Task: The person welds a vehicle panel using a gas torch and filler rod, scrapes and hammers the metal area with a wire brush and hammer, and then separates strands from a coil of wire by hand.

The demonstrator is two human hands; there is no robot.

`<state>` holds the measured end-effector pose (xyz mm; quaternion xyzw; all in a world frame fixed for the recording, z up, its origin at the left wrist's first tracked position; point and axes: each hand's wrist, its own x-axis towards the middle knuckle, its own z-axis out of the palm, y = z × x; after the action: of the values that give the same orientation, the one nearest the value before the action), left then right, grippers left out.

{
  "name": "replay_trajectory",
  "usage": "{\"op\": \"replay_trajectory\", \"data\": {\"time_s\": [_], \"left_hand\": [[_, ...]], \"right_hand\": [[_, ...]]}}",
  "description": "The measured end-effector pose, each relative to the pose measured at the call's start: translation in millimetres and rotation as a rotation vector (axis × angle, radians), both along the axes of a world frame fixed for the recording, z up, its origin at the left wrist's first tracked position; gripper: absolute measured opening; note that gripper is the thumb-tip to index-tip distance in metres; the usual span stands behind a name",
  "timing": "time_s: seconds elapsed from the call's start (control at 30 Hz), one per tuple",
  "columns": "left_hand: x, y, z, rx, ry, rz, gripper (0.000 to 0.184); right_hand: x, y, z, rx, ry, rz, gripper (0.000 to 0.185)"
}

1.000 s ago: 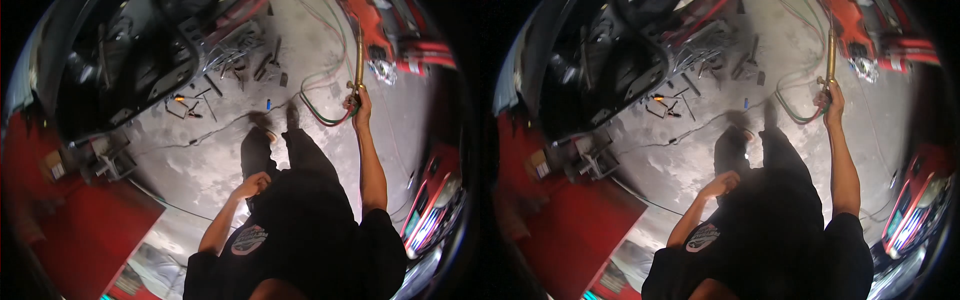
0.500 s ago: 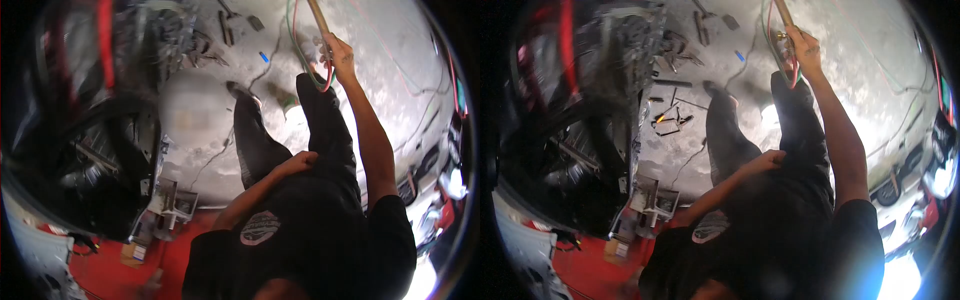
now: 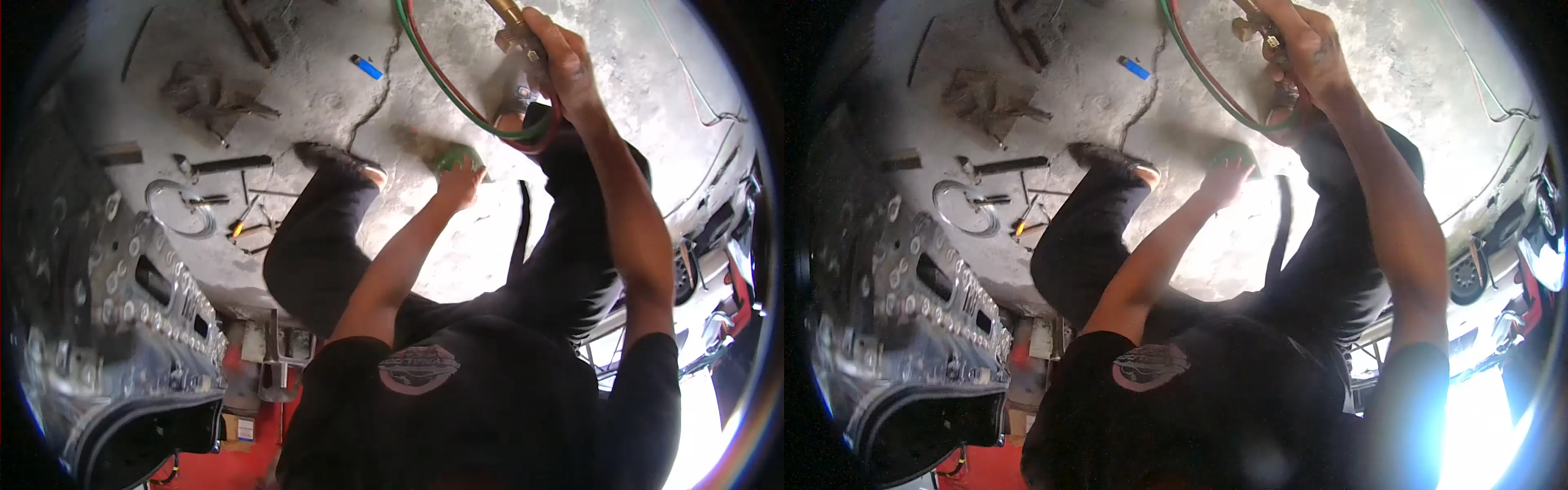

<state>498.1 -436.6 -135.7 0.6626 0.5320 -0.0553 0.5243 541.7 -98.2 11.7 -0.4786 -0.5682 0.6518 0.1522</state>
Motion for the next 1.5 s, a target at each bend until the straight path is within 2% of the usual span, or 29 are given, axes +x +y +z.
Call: {"op": "replay_trajectory", "data": {"time_s": [0.03,0.1,0.13,0.17,0.2,0.23,0.27,0.3,0.37,0.43,0.53,0.6,0.67,0.7,0.8,0.83,0.87,0.9,0.97,1.03,1.1,1.13,1.2,1.27,1.37,1.5], "left_hand": [[8,-9,-28,-0.076,-0.043,-0.077,0.049],[25,-16,-67,-0.212,-0.133,-0.226,0.046],[22,-3,-62,-0.112,-0.179,-0.355,0.036],[31,-16,-69,-0.049,-0.076,-0.375,0.038],[31,-24,-77,-0.058,-0.155,-0.334,0.043],[31,-28,-78,-0.090,-0.103,-0.424,0.044],[54,-103,-145,0.319,-0.159,-0.529,0.038],[35,-60,-107,0.016,-0.402,-0.325,0.034],[19,-14,-46,-0.464,-0.293,-0.200,0.022],[38,-62,-76,0.029,-0.244,-0.178,0.019],[54,-115,-167,-0.165,-0.404,-0.174,0.030],[45,-99,-193,-0.158,-0.524,-0.295,0.045],[6,-31,-113,-0.318,-0.438,-0.138,0.047],[-9,-16,-84,-0.148,-0.308,-0.048,0.047],[-29,18,-94,0.141,0.008,-0.061,0.036],[-48,45,-21,0.040,0.169,-0.162,0.033],[-65,49,15,0.121,0.133,-0.074,0.035],[-82,48,49,0.252,0.107,-0.010,0.031],[-109,41,86,0.432,0.189,0.034,0.030],[-132,18,154,0.554,0.331,0.243,0.028],[-149,-32,217,0.962,0.377,0.575,0.027],[-154,-61,242,1.086,0.382,0.727,0.031],[-165,-113,252,1.225,0.479,0.946,0.035],[-161,-161,262,1.077,0.681,1.065,0.040],[-150,-199,244,0.858,0.830,1.055,0.042],[-130,-206,248,0.859,0.635,1.146,0.041]], "right_hand": [[3,5,-10,0.156,0.094,0.083,0.046],[1,13,-14,0.009,-0.066,0.072,0.048],[-5,22,-10,-0.037,-0.133,0.067,0.049],[-10,21,4,-0.046,-0.184,0.090,0.052],[-6,21,6,0.099,-0.186,0.161,0.053],[-12,15,17,0.139,-0.143,0.121,0.053],[-19,9,30,0.180,-0.094,0.086,0.055],[-19,8,36,0.185,-0.037,0.113,0.057],[-16,0,44,0.213,0.042,0.115,0.058],[-12,-9,58,0.236,0.068,0.106,0.059],[-3,-29,86,0.293,0.039,0.093,0.057],[2,-45,100,0.371,0.034,0.043,0.046],[5,-61,112,0.424,-0.009,0.018,0.050],[5,-68,115,0.468,0.007,-0.021,0.052],[2,-84,108,0.486,0.115,-0.135,0.056],[-2,-93,111,0.422,0.144,-0.166,0.054],[-6,-101,113,0.363,0.175,-0.196,0.051],[-5,-101,106,0.272,0.213,-0.184,0.049],[-6,-106,89,0.143,0.278,-0.233,0.042],[1,-104,76,0.063,0.359,-0.193,0.036],[13,-110,76,0.030,0.368,-0.202,0.030],[20,-112,79,0.040,0.342,-0.236,0.030],[33,-109,84,0.086,0.330,-0.267,0.032],[51,-102,91,0.136,0.435,-0.258,0.025],[77,-96,83,0.162,0.544,-0.322,0.019],[93,-89,63,0.131,0.586,-0.357,0.020]]}}
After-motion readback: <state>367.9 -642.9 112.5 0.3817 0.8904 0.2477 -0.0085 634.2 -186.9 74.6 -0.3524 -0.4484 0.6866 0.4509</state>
